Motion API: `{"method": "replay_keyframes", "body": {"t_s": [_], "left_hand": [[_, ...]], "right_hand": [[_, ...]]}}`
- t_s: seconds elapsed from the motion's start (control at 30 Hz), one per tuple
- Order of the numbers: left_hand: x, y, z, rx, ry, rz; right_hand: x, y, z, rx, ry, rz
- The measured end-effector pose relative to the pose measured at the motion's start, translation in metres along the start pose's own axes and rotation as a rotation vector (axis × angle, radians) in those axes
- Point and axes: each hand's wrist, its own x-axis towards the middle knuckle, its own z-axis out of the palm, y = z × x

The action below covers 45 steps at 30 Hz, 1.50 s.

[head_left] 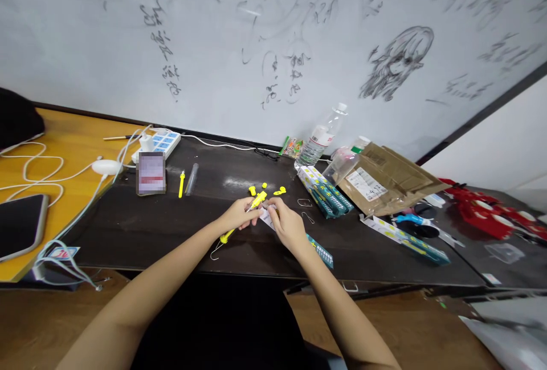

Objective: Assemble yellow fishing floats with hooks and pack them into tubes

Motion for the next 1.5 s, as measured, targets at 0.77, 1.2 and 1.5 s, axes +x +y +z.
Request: {"method": "replay_keyframes", "body": {"t_s": [0.77,1.2,1.5], "left_hand": [[-0.008,0.009,-0.002,-0.142,-0.197,-0.107],[-0.008,0.002,-0.001,0.394,-0.15,0.19],[-0.015,0.006,0.003,0.615,-0.22,0.217]], "right_hand": [[0.002,-0.017,-0.011,0.115,-0.036,-0.022],[-0.003,0.024,-0.025,0.147,-0.207,-0.149],[-0.004,0.026,-0.045,0.02,-0.37,-0.229]]}}
